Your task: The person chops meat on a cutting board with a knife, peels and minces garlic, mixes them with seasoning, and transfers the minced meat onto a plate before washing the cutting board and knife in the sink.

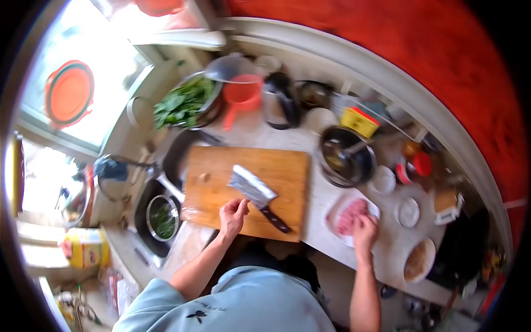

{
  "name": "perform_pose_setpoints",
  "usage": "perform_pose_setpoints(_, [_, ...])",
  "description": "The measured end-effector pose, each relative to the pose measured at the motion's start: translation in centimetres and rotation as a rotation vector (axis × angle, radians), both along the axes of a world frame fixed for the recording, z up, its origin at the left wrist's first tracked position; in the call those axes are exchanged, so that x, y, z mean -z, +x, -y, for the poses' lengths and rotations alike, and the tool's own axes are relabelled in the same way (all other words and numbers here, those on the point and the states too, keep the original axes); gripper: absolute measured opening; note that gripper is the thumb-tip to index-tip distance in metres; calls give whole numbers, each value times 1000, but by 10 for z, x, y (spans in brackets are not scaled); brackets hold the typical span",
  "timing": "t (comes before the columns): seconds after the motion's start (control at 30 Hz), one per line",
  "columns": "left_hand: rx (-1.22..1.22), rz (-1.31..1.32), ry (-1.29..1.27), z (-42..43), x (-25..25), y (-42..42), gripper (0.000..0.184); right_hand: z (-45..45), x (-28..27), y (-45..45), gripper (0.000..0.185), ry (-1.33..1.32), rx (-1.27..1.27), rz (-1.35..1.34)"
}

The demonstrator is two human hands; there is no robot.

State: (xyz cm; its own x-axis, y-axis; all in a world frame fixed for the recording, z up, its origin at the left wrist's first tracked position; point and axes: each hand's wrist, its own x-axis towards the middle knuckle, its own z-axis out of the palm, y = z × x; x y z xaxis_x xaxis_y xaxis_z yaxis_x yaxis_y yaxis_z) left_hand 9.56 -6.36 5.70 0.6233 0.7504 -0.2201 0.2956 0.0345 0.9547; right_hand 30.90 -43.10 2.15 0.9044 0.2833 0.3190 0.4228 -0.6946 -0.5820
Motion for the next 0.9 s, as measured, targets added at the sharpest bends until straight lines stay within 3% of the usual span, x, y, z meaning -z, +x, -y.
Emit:
perform_pose_setpoints(0.1, [-183, -236, 437, -78, 9, -29, 23, 15, 10, 6, 11, -103, 63, -249])
perform_pose_setpoints(0.17, [-249, -384, 515, -127, 10, -38, 28, 14, 0, 12, 10, -87, 155, -502])
perform_pose_setpoints(0.2, [-231, -427, 647, -143, 9, -39, 29, 16, 0, 16, 10, -26, 159, -523])
perform_pose_setpoints(0.23, [-210, -466, 777, -155, 8, -38, 30, 17, -2, 16, 11, -125, 99, -456])
perform_pose_setpoints(0.3, [-71, -505, 762, -172, 8, -34, 28, 16, -12, 17, 13, -315, -18, -311])
perform_pose_setpoints(0.33, [4, -521, 751, -177, 9, -31, 28, 14, -20, 16, 19, -416, -67, -380])
perform_pose_setpoints(0.43, [58, -541, 749, -187, 13, -10, 22, -1, -51, 1, 20, -338, -26, -320])
perform_pose_setpoints(0.57, [66, -232, 821, -191, 21, 64, 10, -15, -67, -8, 15, -181, 14, -419])
perform_pose_setpoints(0.6, [80, -308, 504, -199, 55, 95, 9, -11, -59, -7, 16, -174, -34, -349])
perform_pose_setpoints(0.63, [149, -297, 739, -194, 42, 117, 11, -11, -46, -9, 18, -159, -97, -289])
perform_pose_setpoints(0.67, [117, -237, 692, -191, 40, 136, 7, -16, -46, -14, 18, -122, -101, -360])
perform_pose_setpoints(0.77, [115, -418, 987, -186, 61, 182, 10, -48, -67, -33, 15, -115, -104, -466])
perform_pose_setpoints(0.8, [180, -491, 1021, -183, 58, 182, 11, -53, -71, -36, 14, -130, -90, -473])
perform_pose_setpoints(0.9, [108, -344, 1054, -173, 52, 163, 16, -48, -50, -25, 16, -185, -190, -446])
